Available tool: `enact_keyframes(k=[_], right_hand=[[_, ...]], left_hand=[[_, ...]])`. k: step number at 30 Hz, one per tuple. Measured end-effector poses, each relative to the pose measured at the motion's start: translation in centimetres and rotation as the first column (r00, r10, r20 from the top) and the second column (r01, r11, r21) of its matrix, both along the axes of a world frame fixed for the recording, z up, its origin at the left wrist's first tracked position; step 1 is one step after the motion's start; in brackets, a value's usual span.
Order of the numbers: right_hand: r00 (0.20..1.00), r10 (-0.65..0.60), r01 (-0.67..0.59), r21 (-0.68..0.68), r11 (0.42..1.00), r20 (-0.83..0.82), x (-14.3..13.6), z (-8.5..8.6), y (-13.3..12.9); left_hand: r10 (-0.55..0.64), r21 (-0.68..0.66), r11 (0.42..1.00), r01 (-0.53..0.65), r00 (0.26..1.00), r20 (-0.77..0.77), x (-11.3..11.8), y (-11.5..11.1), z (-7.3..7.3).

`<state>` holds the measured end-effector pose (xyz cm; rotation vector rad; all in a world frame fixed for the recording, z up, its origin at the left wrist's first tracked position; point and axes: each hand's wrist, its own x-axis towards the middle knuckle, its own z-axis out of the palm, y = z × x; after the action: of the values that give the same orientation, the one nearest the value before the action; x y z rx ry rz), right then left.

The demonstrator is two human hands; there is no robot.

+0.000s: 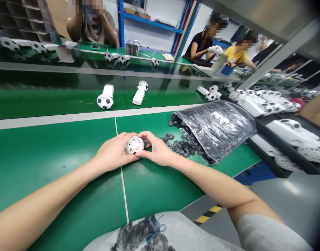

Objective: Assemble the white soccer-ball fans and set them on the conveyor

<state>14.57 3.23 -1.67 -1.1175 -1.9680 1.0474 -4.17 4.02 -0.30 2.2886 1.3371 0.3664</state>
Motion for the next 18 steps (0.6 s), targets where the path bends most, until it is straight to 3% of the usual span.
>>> enact_keyframes(k=[3, 6, 10, 14, 16, 18], right_hand=[[0.97, -0.119, 0.088, 0.15, 0.985, 0.214, 2.6, 0.9, 1.0], [0.809, -0.31, 0.175, 0.298, 0.938, 0.5, 5.9, 1.7, 1.7], [0.675, -0.265, 0.043, 0.322, 0.946, 0.688, 7.9, 1.6, 1.6], [0.582, -0.238, -0.127, 0.376, 0.918, 0.777, 7.6, 0.7, 1.4], [0.593, -0.262, -0.134, 0.414, 0.9, 0.761, 7.3, 0.5, 1.4], [0.682, -0.288, -0.058, 0.442, 0.895, 0.673, 6.9, 0.6, 1.4]], left_hand=[[-0.002, -0.064, 0.998, 0.0, 0.999, -0.038, -0.2, 0.1, 0.2], [-0.005, -0.115, 0.993, -0.006, 0.995, -0.096, -0.3, 0.3, 0.5], [-0.103, 0.043, 0.993, 0.111, 0.983, -0.153, -0.6, 0.7, 0.7], [-0.102, 0.118, 0.985, 0.125, 0.977, -0.187, -0.9, 0.9, 0.5], [-0.103, 0.127, 0.983, 0.129, 0.976, -0.191, -1.0, 0.8, 0.4], [-0.112, 0.144, 0.98, 0.141, 0.975, -0.193, -1.0, 0.8, 0.3]])
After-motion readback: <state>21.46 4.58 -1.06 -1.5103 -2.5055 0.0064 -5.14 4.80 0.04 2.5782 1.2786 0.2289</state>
